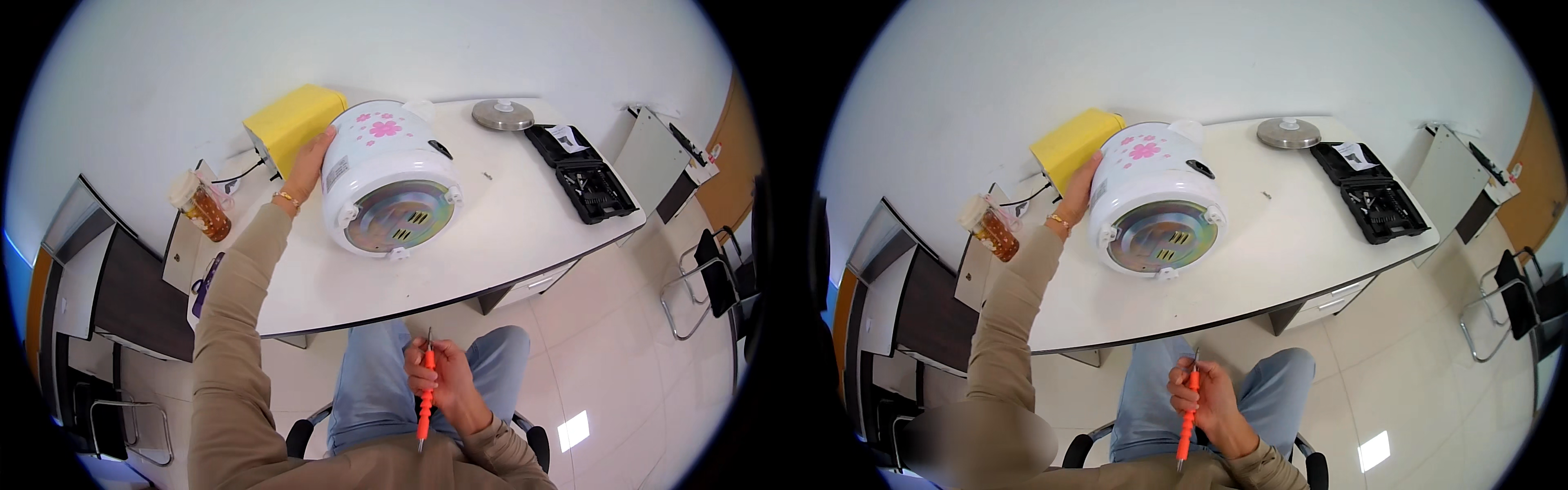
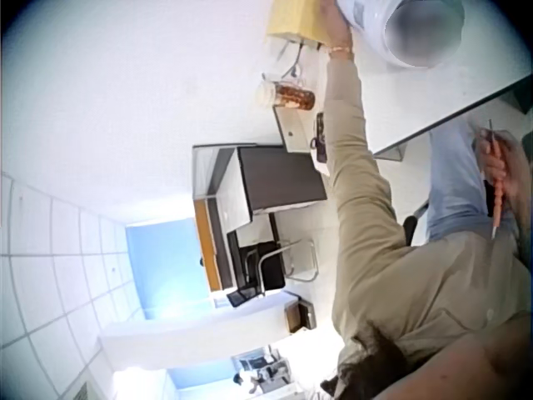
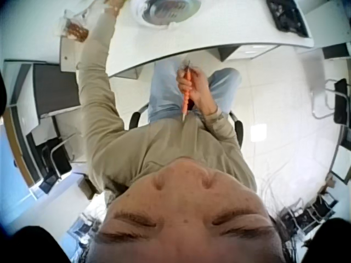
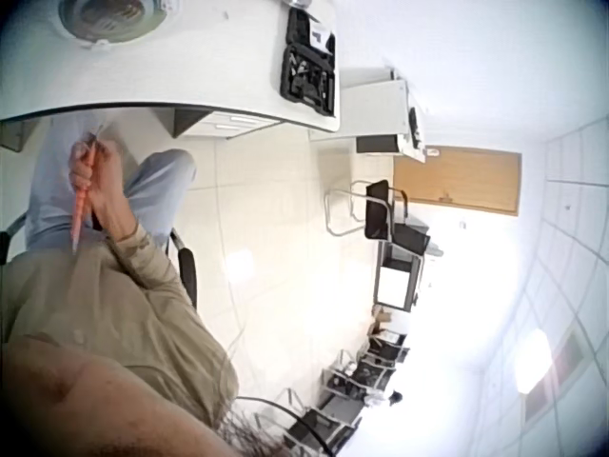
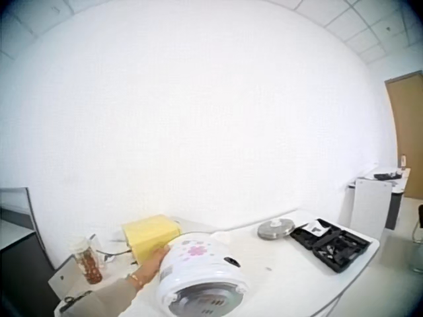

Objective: The person uses a screwdriver to remove multiple screws from the base of a white appliance. They rotate the appliance to access different screw locations and place the removed screws on the table.

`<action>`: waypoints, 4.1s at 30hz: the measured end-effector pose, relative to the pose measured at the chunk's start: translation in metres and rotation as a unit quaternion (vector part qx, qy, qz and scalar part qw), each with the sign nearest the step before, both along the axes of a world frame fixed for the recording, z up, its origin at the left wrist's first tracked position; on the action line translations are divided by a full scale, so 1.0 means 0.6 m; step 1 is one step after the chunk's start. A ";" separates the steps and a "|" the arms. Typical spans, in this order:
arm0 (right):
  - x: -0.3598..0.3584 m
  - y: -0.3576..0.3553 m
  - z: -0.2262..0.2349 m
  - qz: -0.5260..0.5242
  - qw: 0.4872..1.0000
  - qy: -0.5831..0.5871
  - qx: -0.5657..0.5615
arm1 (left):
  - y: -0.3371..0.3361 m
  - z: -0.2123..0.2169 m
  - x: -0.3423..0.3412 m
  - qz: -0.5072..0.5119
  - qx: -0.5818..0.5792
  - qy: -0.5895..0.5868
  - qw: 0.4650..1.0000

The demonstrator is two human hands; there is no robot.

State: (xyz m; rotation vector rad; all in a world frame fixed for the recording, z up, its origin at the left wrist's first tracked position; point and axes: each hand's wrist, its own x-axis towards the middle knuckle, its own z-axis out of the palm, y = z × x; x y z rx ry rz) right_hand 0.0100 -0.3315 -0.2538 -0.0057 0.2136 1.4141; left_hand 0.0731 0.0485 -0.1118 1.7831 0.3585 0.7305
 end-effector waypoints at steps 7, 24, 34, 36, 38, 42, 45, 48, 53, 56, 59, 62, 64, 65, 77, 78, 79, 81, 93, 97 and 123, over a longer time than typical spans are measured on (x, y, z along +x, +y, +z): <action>-0.071 -0.034 0.017 0.061 0.997 -0.030 -0.047 | -0.034 0.018 0.021 0.048 0.019 -0.011 0.999; 0.038 -0.030 0.202 -0.083 0.939 -0.323 -0.083 | -0.095 0.118 0.072 0.030 0.388 0.007 0.921; 0.126 0.014 0.276 -0.038 0.886 -0.452 -0.097 | -0.197 0.102 -0.019 -0.193 0.357 -0.072 0.911; 0.134 0.019 0.281 -0.029 0.888 -0.446 -0.108 | -0.232 0.115 -0.038 -0.157 0.443 -0.049 0.881; 0.137 0.028 0.285 -0.026 0.889 -0.442 -0.120 | -0.242 0.113 -0.047 -0.132 0.488 -0.041 0.862; 0.139 0.037 0.286 -0.005 0.889 -0.443 -0.114 | -0.235 0.100 -0.045 -0.148 0.487 -0.059 0.859; 0.142 0.041 0.287 0.017 0.892 -0.438 -0.113 | -0.232 0.093 -0.039 -0.162 0.487 -0.078 0.855; 0.144 0.041 0.291 0.022 0.900 -0.420 -0.116 | -0.232 0.089 -0.036 -0.166 0.480 -0.095 0.856; 0.150 0.041 0.292 0.024 0.903 -0.408 -0.131 | -0.235 0.089 -0.037 -0.163 0.472 -0.093 0.861; 0.159 0.039 0.308 0.034 0.886 -0.440 -0.144 | -0.232 0.090 -0.036 -0.163 0.470 -0.095 0.862; 0.165 0.040 0.314 0.042 0.866 -0.473 -0.154 | -0.234 0.090 -0.036 -0.161 0.472 -0.095 0.862; 0.169 0.045 0.328 0.060 0.839 -0.505 -0.193 | -0.235 0.088 -0.040 -0.156 0.468 -0.104 0.864; 0.172 0.044 0.346 0.069 0.777 -0.577 -0.240 | -0.234 0.086 -0.039 -0.149 0.469 -0.122 0.862; 0.176 0.044 0.355 0.074 0.744 -0.611 -0.261 | -0.233 0.086 -0.039 -0.151 0.474 -0.116 0.860; 0.201 0.052 0.406 0.113 0.608 -0.700 -0.357 | -0.261 0.096 -0.011 -0.118 0.555 -0.146 0.810; 0.201 0.051 0.403 0.110 0.612 -0.699 -0.353 | -0.270 0.099 -0.012 -0.109 0.578 -0.146 0.796; 0.201 0.051 0.401 0.107 0.617 -0.697 -0.349 | -0.275 0.101 -0.013 -0.099 0.600 -0.145 0.781; 0.204 0.051 0.400 0.109 0.598 -0.713 -0.351 | -0.272 0.101 -0.008 -0.087 0.615 -0.162 0.767; 0.188 -0.066 0.407 0.040 0.677 -0.655 -0.332 | -0.268 0.091 -0.007 -0.046 0.618 -0.188 0.762; 0.155 -0.127 0.364 0.047 0.769 -0.572 -0.282 | -0.273 0.086 0.000 -0.044 0.617 -0.205 0.759; 0.158 -0.055 0.397 0.073 0.590 -0.710 -0.377 | -0.258 0.057 -0.021 0.015 0.644 -0.206 0.737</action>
